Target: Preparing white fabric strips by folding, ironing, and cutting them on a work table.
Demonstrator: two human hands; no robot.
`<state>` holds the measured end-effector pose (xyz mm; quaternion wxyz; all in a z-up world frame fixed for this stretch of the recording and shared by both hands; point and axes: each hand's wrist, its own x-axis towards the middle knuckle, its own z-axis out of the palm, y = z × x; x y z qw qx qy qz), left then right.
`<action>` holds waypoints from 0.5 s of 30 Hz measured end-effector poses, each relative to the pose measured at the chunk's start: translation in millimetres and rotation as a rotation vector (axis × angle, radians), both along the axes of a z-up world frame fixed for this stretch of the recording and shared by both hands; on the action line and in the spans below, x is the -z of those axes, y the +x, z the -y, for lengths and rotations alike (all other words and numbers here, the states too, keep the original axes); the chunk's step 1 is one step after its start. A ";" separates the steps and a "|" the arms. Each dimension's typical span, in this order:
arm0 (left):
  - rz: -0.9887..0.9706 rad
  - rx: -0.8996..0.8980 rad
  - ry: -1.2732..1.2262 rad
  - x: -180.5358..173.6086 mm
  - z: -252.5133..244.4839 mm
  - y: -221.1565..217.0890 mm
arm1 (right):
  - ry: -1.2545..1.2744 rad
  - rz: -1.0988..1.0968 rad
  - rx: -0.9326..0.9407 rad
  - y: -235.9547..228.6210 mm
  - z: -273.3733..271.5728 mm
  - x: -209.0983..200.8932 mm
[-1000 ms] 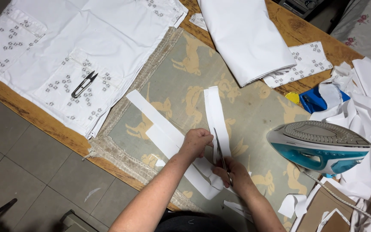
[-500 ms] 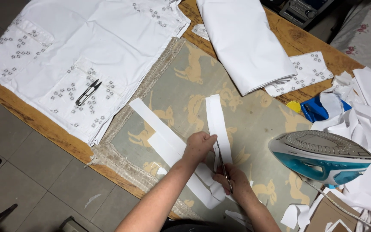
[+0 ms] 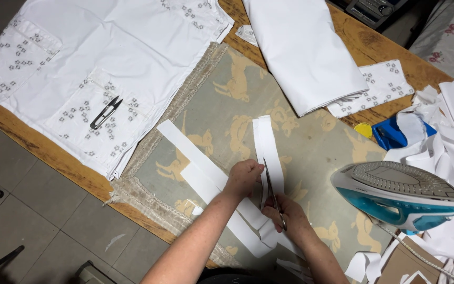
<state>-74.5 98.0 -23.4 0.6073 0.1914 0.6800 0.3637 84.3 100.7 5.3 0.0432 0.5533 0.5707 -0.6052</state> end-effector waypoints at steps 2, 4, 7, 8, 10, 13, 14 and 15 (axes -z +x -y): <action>-0.003 -0.003 0.008 -0.9 -0.8 -0.4 | -0.001 0.044 0.037 -3.0 2.3 4.9; -0.005 -0.006 0.017 -2.0 -1.2 -0.8 | -0.002 0.089 0.075 -7.6 3.4 1.0; -0.031 0.002 0.028 -4.9 -1.5 -2.6 | -0.052 0.082 0.167 -12.9 1.4 -8.2; -0.029 0.010 0.017 -6.2 -1.8 -3.0 | -0.041 0.082 0.126 -11.0 -0.6 -4.7; -0.025 0.019 0.004 -6.2 -2.5 -2.8 | -0.032 0.082 0.087 -12.7 -6.1 -7.3; -0.045 0.029 -0.005 -3.2 -3.1 -1.8 | -0.027 0.047 0.039 -18.7 -13.5 -14.1; -0.040 0.032 0.003 -2.7 -3.0 -2.2 | -0.008 0.020 0.020 -17.8 -14.5 -8.6; -0.034 0.035 0.011 -2.3 -2.8 -2.7 | 0.011 -0.007 0.001 -17.1 -15.4 -3.1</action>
